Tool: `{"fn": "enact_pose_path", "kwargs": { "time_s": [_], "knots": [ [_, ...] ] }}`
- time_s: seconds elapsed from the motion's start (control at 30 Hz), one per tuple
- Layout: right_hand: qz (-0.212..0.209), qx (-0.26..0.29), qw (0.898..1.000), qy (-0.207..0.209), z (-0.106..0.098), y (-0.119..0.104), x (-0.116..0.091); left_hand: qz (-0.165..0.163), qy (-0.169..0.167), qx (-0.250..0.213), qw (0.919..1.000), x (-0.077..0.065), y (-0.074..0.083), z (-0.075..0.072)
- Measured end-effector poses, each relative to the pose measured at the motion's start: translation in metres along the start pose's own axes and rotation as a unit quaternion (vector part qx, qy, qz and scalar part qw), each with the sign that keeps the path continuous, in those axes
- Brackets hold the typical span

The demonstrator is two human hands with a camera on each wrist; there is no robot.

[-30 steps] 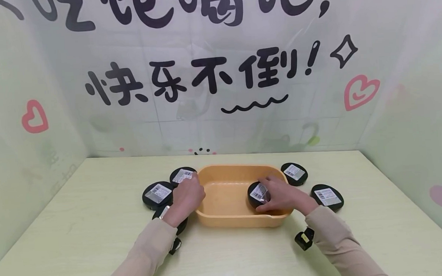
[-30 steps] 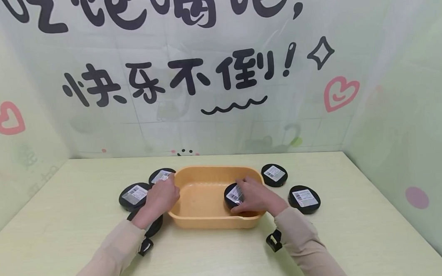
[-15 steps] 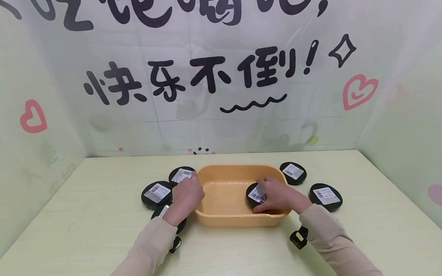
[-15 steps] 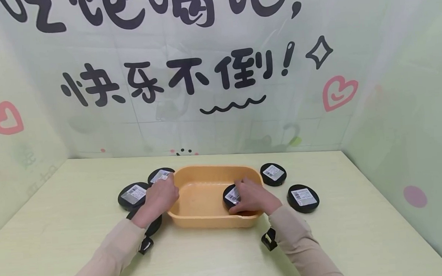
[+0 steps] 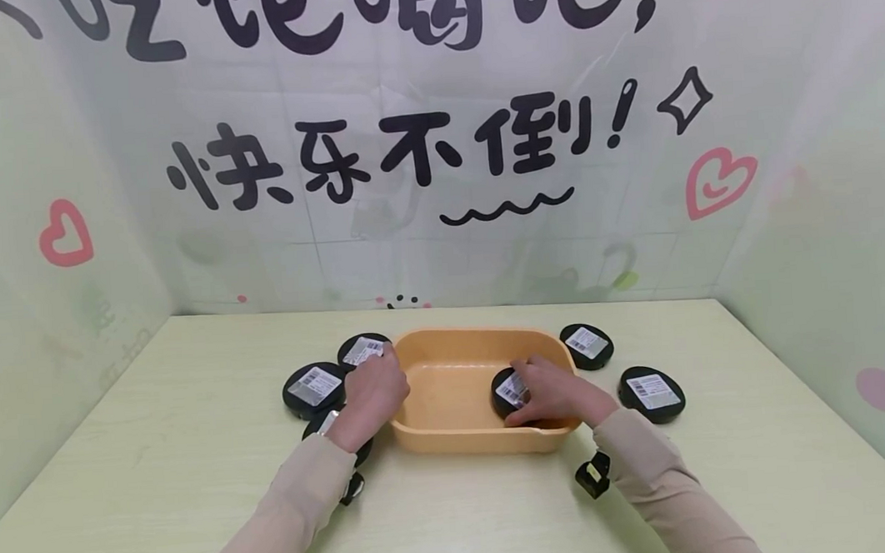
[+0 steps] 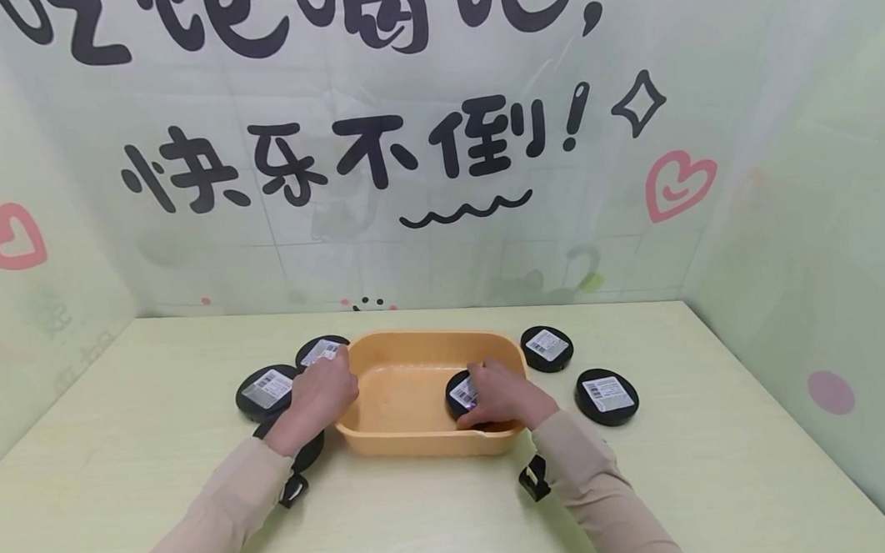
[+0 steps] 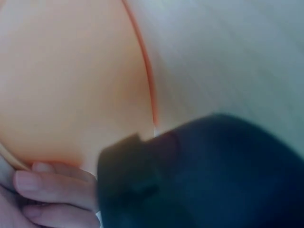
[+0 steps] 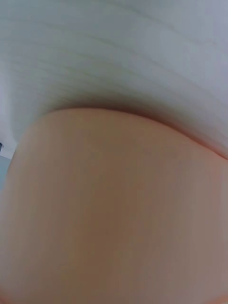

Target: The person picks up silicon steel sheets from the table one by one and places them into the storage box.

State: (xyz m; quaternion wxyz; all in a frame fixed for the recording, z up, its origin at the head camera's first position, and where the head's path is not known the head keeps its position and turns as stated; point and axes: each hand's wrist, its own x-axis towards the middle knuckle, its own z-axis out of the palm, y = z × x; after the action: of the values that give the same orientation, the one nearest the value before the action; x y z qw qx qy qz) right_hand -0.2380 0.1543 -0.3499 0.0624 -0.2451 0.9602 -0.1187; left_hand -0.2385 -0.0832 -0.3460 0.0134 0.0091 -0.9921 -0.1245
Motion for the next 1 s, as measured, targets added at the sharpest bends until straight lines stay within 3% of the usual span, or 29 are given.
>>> {"fn": "enact_pose_path", "kwargs": {
  "time_s": [1.0],
  "knots": [
    [0.033,0.001,0.999,0.014,0.0072,-0.0005,0.0049,-0.008,-0.015,0.007,0.9998,0.0006,0.0018,-0.0003]
  ]
}}
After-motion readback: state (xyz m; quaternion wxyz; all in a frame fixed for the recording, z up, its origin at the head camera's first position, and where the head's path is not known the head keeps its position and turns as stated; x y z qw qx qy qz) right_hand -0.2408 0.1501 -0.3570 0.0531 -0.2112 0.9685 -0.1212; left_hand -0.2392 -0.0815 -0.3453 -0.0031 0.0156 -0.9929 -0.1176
